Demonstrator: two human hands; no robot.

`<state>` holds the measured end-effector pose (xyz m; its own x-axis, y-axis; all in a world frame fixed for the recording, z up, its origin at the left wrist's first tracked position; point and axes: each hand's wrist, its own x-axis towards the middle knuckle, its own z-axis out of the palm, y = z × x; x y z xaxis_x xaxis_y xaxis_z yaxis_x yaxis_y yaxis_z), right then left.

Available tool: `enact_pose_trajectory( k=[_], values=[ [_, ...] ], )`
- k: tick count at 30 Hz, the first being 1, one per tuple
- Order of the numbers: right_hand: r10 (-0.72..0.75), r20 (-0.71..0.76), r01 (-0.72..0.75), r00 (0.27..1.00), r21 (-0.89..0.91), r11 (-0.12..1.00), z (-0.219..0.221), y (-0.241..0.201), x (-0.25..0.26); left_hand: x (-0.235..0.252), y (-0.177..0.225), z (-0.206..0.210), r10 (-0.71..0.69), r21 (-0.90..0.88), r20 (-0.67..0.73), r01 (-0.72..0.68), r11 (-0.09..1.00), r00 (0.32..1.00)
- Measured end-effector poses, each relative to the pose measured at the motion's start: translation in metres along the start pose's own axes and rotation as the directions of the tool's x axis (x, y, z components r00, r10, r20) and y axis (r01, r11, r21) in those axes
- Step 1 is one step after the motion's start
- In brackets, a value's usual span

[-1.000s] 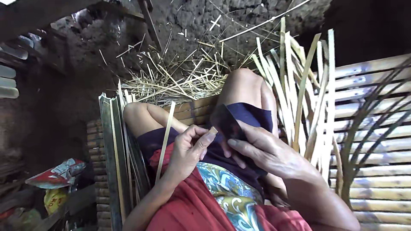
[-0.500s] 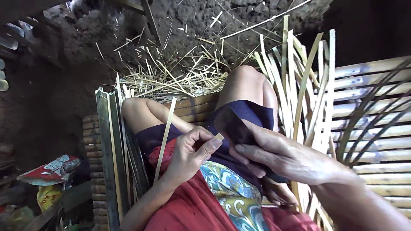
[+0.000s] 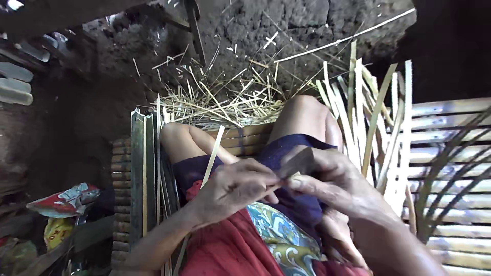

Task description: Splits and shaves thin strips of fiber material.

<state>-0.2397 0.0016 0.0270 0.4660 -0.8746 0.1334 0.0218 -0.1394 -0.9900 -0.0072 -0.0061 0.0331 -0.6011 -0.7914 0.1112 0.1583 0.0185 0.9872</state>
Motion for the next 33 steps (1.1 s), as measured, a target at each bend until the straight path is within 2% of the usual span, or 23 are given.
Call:
enact_pose_trajectory(
  k=[2,4,6,9,11,12,13,14,15,16,17,18,20,22,24,26,27,29,30,31,32,33],
  values=[
    [-0.155,-0.105,0.147,0.982,-0.081,0.986,0.003,-0.002,0.007,0.028,-0.012,0.013,0.120,-0.052,-0.156,-0.129,0.990,0.980],
    [-0.252,-0.205,0.202,0.946,-0.239,0.950,0.008,0.004,0.014,0.058,-0.021,0.036,0.005,-0.360,-0.289,-0.113,0.926,0.957],
    [-0.298,-0.275,0.182,0.914,-0.378,0.908,0.009,0.014,0.013,0.075,-0.026,0.053,-0.113,-0.561,-0.307,-0.084,0.823,0.945],
    [-0.282,-0.353,0.140,0.892,-0.378,0.915,0.005,0.015,-0.010,0.074,-0.042,0.059,-0.252,-0.617,-0.404,-0.059,0.785,0.879],
    [-0.264,-0.423,0.126,0.867,-0.326,0.937,-0.002,0.006,-0.031,0.069,-0.060,0.046,-0.348,-0.636,-0.580,-0.142,0.759,0.736],
    [-0.270,-0.447,0.137,0.853,-0.307,0.942,-0.006,0.003,-0.038,0.068,-0.066,0.038,-0.427,-0.661,-0.641,-0.175,0.729,0.638],
    [-0.270,-0.448,0.136,0.852,-0.309,0.941,-0.009,0.002,-0.041,0.068,-0.070,0.032,-0.500,-0.702,-0.652,-0.203,0.683,0.571],
    [-0.257,-0.443,0.108,0.859,-0.335,0.936,-0.011,0.004,-0.040,0.067,-0.071,0.031,-0.546,-0.751,-0.606,-0.191,0.632,0.579],
    [-0.245,-0.449,0.060,0.859,-0.387,0.920,-0.013,0.007,-0.035,0.064,-0.072,0.035,-0.539,-0.797,-0.510,-0.132,0.589,0.671],
    [-0.245,-0.462,0.018,0.853,-0.442,0.897,-0.014,0.013,-0.028,0.061,-0.071,0.039,-0.463,-0.812,-0.383,-0.053,0.581,0.799],
    [-0.251,-0.477,-0.003,0.843,-0.470,0.883,-0.016,0.018,-0.021,0.060,-0.068,0.044,-0.358,-0.796,-0.247,0.022,0.605,0.900],
    [-0.243,-0.488,-0.009,0.839,-0.458,0.889,-0.017,0.021,-0.015,0.059,-0.061,0.048,-0.289,-0.774,-0.142,0.076,0.629,0.947],
    [-0.199,-0.422,0.030,0.885,-0.376,0.926,-0.013,0.018,-0.011,0.058,-0.041,0.052,-0.259,-0.752,-0.086,0.108,0.650,0.962],
    [-0.206,-0.246,0.111,0.947,-0.354,0.929,0.002,0.017,-0.009,0.058,-0.034,0.053,-0.278,-0.752,-0.193,0.040,0.658,0.941],
    [-0.265,-0.163,0.188,0.950,-0.378,0.906,0.019,0.026,-0.009,0.059,-0.037,0.053,-0.275,-0.756,-0.304,-0.055,0.652,0.912],
    [-0.303,-0.140,0.225,0.943,-0.405,0.886,0.021,0.027,-0.021,0.057,-0.042,0.040,-0.336,-0.700,-0.435,-0.080,0.710,0.835],
    [-0.304,-0.141,0.225,0.942,-0.408,0.885,0.018,0.021,-0.032,0.055,-0.045,0.026,-0.381,-0.673,-0.522,-0.095,0.733,0.763],
    [-0.312,-0.201,0.209,0.929,-0.412,0.887,0.009,0.004,-0.059,0.053,-0.057,-0.009,-0.470,-0.654,-0.715,-0.257,0.711,0.518],
    [-0.326,-0.235,0.209,0.916,-0.415,0.886,0.002,-0.001,-0.068,0.052,-0.065,-0.024,-0.500,-0.634,-0.768,-0.361,0.684,0.400],
    [-0.334,-0.272,0.204,0.903,-0.412,0.888,-0.002,-0.002,-0.073,0.050,-0.071,-0.031,-0.527,-0.629,-0.778,-0.422,0.653,0.342],
    [-0.325,-0.312,0.186,0.893,-0.404,0.896,-0.005,0.001,-0.074,0.048,-0.073,-0.028,-0.552,-0.649,-0.761,-0.421,0.634,0.342],
    [-0.318,-0.367,0.157,0.874,-0.406,0.900,-0.006,0.006,-0.071,0.046,-0.074,-0.016,-0.560,-0.694,-0.717,-0.353,0.627,0.414]
  ],
)
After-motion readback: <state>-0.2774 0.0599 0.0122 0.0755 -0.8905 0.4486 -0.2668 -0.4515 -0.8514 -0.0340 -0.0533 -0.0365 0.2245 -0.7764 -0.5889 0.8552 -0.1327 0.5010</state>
